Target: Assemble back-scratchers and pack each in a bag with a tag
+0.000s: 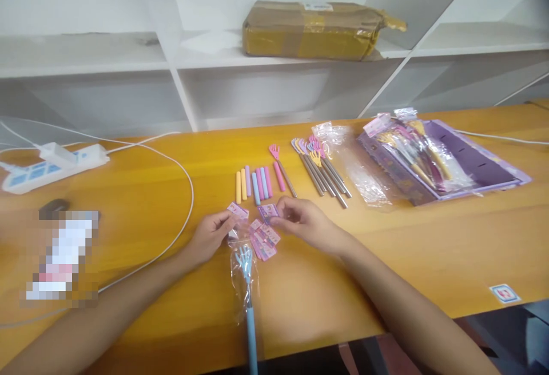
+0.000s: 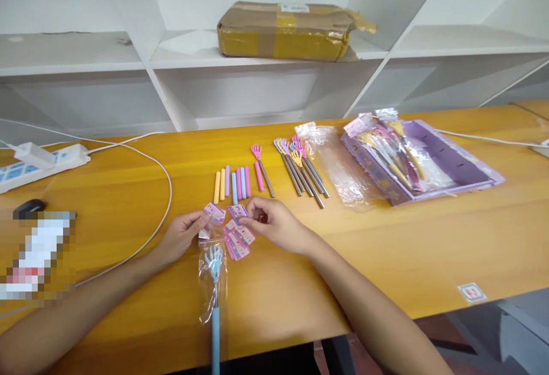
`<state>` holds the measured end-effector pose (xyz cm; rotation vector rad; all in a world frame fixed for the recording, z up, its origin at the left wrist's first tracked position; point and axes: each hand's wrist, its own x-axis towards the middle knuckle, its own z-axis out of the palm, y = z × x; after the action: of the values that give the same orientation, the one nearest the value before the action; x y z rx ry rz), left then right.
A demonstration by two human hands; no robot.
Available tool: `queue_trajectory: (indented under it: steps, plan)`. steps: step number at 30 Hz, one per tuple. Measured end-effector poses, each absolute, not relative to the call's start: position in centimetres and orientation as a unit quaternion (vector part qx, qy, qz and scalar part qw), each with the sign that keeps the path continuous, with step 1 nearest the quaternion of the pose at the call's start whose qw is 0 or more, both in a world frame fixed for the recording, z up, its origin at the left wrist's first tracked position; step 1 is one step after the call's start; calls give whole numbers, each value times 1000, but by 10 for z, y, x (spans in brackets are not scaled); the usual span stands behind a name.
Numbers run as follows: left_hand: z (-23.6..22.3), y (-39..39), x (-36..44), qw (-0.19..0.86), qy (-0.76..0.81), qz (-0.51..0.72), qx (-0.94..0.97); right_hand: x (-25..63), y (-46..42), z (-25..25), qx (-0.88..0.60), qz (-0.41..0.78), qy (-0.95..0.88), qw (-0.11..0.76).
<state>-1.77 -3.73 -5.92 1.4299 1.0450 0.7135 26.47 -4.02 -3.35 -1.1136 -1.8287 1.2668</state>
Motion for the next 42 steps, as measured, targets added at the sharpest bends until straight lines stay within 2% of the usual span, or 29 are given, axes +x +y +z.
queue_trajectory:
  steps: [2, 4, 6, 8, 10, 16, 22, 26, 29, 33, 42]
  plan:
    - [-60, -37, -18, 574, 442, 304, 618, 253, -47, -38, -366, 421, -734, 387]
    - [-61, -36, -18, 575, 432, 299, 627, 241, -53, -42, -310, 297, -799, 421]
    - [-61, -36, -19, 578, 421, 295, 634, 234, -55, -48, -276, 162, -852, 415]
    - [-60, -35, -21, 581, 406, 296, 641, 230, -54, -53, -265, 91, -874, 397]
    - [-59, -35, -23, 594, 375, 298, 646, 229, -51, -58, -263, 95, -873, 400]
    - [-66, -42, -22, 670, 243, 314, 628, 230, -46, -65, -346, 185, -781, 485]
    - [-74, -45, -19, 586, 153, 360, 710, 228, -45, -68, -409, 290, -688, 524]
    - [-70, -44, -22, 604, 203, 316, 703, 227, -43, -68, -415, 347, -653, 530]
    - [-66, -42, -24, 649, 225, 305, 660, 229, -41, -65, -412, 308, -662, 545]
    - [-60, -36, -24, 712, 177, 311, 604, 232, -38, -61, -373, 231, -708, 554]
    - [-55, -32, -22, 799, 144, 308, 495, 232, -36, -67, -387, 218, -739, 507]
